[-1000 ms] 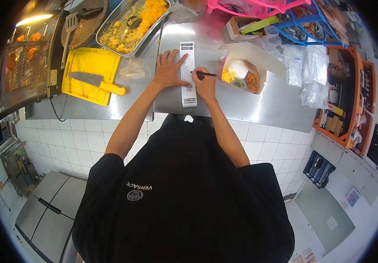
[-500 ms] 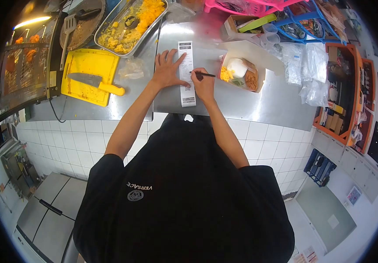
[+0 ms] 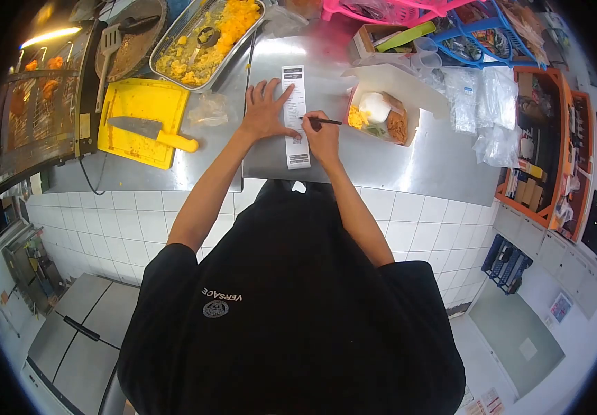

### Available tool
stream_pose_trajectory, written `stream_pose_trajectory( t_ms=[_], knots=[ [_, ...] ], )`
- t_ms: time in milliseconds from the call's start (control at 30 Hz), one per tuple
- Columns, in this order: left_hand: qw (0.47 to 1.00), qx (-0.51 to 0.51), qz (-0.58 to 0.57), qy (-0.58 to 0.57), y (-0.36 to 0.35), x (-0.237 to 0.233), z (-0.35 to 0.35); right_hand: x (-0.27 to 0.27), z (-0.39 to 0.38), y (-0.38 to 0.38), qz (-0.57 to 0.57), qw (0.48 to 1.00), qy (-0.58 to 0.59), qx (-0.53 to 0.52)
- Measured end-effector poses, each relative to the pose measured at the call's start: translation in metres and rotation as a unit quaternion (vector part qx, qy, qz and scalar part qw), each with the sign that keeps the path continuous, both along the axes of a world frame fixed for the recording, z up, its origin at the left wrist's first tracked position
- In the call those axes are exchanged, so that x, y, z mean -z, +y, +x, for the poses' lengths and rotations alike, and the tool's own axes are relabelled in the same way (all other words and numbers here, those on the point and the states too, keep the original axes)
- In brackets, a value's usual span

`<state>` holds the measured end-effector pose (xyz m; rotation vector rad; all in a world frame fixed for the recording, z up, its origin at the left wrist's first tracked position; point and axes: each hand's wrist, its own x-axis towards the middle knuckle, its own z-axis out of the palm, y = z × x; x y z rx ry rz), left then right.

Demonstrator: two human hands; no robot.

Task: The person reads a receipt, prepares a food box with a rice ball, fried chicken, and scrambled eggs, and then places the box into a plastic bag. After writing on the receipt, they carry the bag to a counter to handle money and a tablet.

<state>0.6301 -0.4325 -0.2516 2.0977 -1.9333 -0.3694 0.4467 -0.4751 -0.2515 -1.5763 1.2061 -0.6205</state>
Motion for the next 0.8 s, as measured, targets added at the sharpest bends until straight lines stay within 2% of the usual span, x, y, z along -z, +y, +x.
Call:
stream_pose_trajectory(
  t_ms=[133,333,400,433,467,533,567,600,667,700,733,767,800],
  knots=[
    [1.000,0.002,-0.006,0.009,0.000,0.001,0.001,0.003,-0.004,0.003,-0.003,1.000,-0.026,0.010],
    [1.000,-0.004,-0.009,0.000,0.000,-0.003,-0.001,-0.005,-0.007,0.007,-0.023,0.999,0.021,0.021],
    [1.000,0.000,-0.021,0.004,-0.001,-0.003,0.000,-0.019,-0.015,0.010,0.000,0.998,0.065,0.007],
    [1.000,-0.003,-0.023,0.010,-0.001,-0.002,0.001,-0.030,-0.017,0.009,0.013,0.992,0.125,-0.025],
    [1.000,0.005,-0.028,0.011,-0.002,-0.006,0.002,-0.033,-0.018,0.006,0.010,0.992,0.126,-0.016],
    [1.000,0.006,0.020,-0.017,-0.010,-0.015,0.007,-0.039,-0.017,-0.001,-0.097,0.939,0.315,-0.098],
    [0.999,0.007,0.011,-0.043,-0.017,-0.020,0.008,-0.046,-0.018,-0.005,-0.114,0.927,0.342,-0.106],
    [0.999,0.014,0.004,-0.046,-0.028,-0.025,0.011,-0.070,-0.018,-0.013,-0.118,0.927,0.342,-0.096],
    [0.987,0.011,0.150,-0.058,-0.052,-0.034,0.014,-0.129,-0.023,-0.033,-0.093,0.968,0.233,0.017],
    [0.982,0.014,0.168,-0.084,-0.062,-0.039,0.012,-0.135,-0.039,-0.053,-0.247,0.939,0.230,0.061],
    [0.982,0.018,0.164,-0.087,-0.070,-0.043,0.010,-0.140,-0.058,-0.075,-0.391,0.887,0.222,0.104],
    [0.980,0.020,0.180,-0.088,-0.078,-0.046,0.007,-0.160,-0.069,-0.093,-0.477,0.826,0.273,0.123],
    [0.976,0.022,0.196,-0.089,-0.086,-0.049,0.003,-0.165,-0.088,-0.107,-0.518,0.790,0.298,0.134]
  ],
)
